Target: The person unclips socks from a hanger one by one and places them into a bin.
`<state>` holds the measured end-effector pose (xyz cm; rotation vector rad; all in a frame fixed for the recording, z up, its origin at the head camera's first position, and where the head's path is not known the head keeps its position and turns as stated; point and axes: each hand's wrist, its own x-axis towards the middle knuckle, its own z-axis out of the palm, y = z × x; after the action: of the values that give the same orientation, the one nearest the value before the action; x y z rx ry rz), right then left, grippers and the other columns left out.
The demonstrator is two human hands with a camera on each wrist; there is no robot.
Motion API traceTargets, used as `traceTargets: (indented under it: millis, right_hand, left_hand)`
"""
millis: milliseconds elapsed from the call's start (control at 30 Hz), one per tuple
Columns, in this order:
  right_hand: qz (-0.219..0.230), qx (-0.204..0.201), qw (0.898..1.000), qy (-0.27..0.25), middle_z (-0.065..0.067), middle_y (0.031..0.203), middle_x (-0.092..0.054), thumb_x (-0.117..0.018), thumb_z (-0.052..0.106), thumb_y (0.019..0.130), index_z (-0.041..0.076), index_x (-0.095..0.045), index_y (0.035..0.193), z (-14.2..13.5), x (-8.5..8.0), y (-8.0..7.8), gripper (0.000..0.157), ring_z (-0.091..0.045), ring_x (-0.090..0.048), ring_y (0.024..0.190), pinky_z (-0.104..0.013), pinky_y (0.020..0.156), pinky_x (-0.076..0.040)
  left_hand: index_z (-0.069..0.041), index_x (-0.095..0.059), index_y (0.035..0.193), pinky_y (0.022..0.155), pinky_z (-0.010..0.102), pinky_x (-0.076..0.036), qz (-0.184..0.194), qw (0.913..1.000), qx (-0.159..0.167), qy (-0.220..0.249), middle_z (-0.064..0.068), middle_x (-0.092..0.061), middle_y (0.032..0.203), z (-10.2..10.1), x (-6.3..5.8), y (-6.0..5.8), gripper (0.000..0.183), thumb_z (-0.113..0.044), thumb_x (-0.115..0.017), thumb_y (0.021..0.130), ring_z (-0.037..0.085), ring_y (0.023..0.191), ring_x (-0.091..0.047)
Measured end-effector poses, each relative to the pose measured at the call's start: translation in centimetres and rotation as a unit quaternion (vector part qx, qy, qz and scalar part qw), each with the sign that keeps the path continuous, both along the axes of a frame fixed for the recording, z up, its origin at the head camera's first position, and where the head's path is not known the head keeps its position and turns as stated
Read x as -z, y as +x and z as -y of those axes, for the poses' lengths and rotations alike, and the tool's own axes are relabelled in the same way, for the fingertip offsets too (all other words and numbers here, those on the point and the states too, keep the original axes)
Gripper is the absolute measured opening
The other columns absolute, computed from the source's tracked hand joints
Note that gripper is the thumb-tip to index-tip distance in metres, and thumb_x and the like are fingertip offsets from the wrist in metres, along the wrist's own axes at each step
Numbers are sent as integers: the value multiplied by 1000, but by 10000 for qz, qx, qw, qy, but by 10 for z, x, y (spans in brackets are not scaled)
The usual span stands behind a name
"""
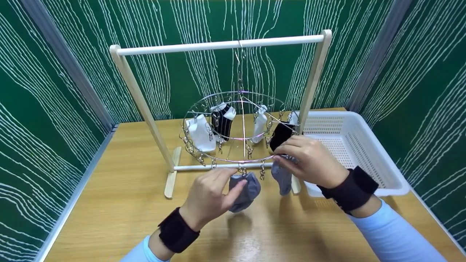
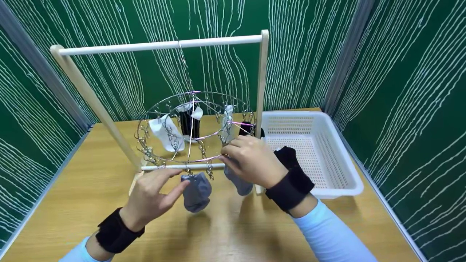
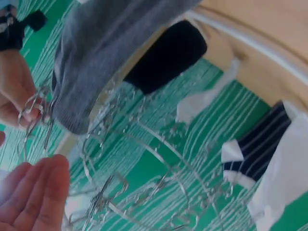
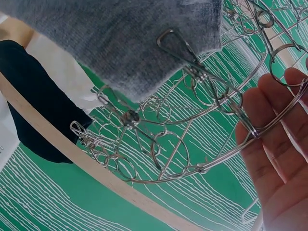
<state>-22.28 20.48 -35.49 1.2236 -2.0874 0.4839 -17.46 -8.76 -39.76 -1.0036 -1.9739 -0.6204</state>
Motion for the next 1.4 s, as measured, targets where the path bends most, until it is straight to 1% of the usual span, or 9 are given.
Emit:
traceTargets:
  millis: [167,267,367,667,900,1033,1133,1300,1400]
  right_hand:
    - [-75,-56,10000,-31,-7,94,-81,-86,7,88,7,-81,99,0,0,0,12,-22,-76,84,-41,75,-65]
    - [-151,-78,9998,-47,-7,95,-81,-84,9,90,7,-81,99,0,0,0,10,-23,-77,85,-42,75,-65]
    - [-153,-70,9998,-57,-7,96,-81,-85,9,90,6,-81,99,0,0,0,11,-24,-77,86,-43,75,-65]
    - [-83,-24,10000,-30,-7,95,-81,-85,11,90,6,-81,99,-1,1,1,11,-24,-76,85,-42,75,-64]
    - [-99,-26,9999,-32,-7,95,-80,-85,9,89,6,-81,100,-3,3,1,12,-23,-75,86,-41,76,-65]
    - [-141,-26,9999,-94,-9,100,-81,-85,7,88,4,-81,104,-3,3,2,17,-26,-75,91,-42,79,-65]
    - [-182,-22,9996,-238,-10,105,-81,-83,10,92,3,-81,109,-3,2,6,18,-27,-76,95,-43,83,-65]
    - [-104,7,9962,-868,-10,108,-81,-72,27,106,3,-80,115,-2,2,19,26,-28,-75,98,-37,90,-60]
    - [-116,11,9921,-1246,-13,105,-80,-68,30,109,1,-80,114,-1,6,27,32,-29,-74,94,-33,90,-59]
  left_hand:
    - [2,-76,112,78,35,-67,740,9967,-321,-19,13,-82,100,-7,5,2,36,-24,-89,91,24,90,-82]
    - [-1,-76,108,70,36,-66,1056,9929,-539,6,11,-82,94,-12,5,2,33,-28,-87,93,22,82,-80]
    - [-3,-77,102,64,36,-63,1211,9904,-671,67,10,-81,88,-16,6,1,29,-29,-85,94,21,75,-78]
    - [-5,-75,93,61,37,-59,1517,9864,-571,280,7,-77,80,-20,6,-4,18,-21,-85,95,20,67,-72]
    - [-4,-75,89,66,36,-63,1976,9773,-428,626,8,-79,81,-22,5,-5,18,-18,-84,96,21,71,-77]
    - [-4,-76,88,66,34,-63,2041,9760,-359,667,8,-80,82,-23,4,-6,18,-18,-84,96,20,72,-78]
    - [-4,-76,88,63,32,-62,2015,9769,-315,644,7,-80,81,-24,3,-6,17,-17,-84,96,17,69,-76]
    - [-4,-77,89,62,31,-60,1930,9788,-316,609,6,-81,82,-25,2,-6,16,-17,-84,96,15,69,-76]
    - [-4,-77,89,62,32,-61,1923,9789,-337,610,6,-81,82,-26,2,-6,16,-18,-84,96,17,70,-77]
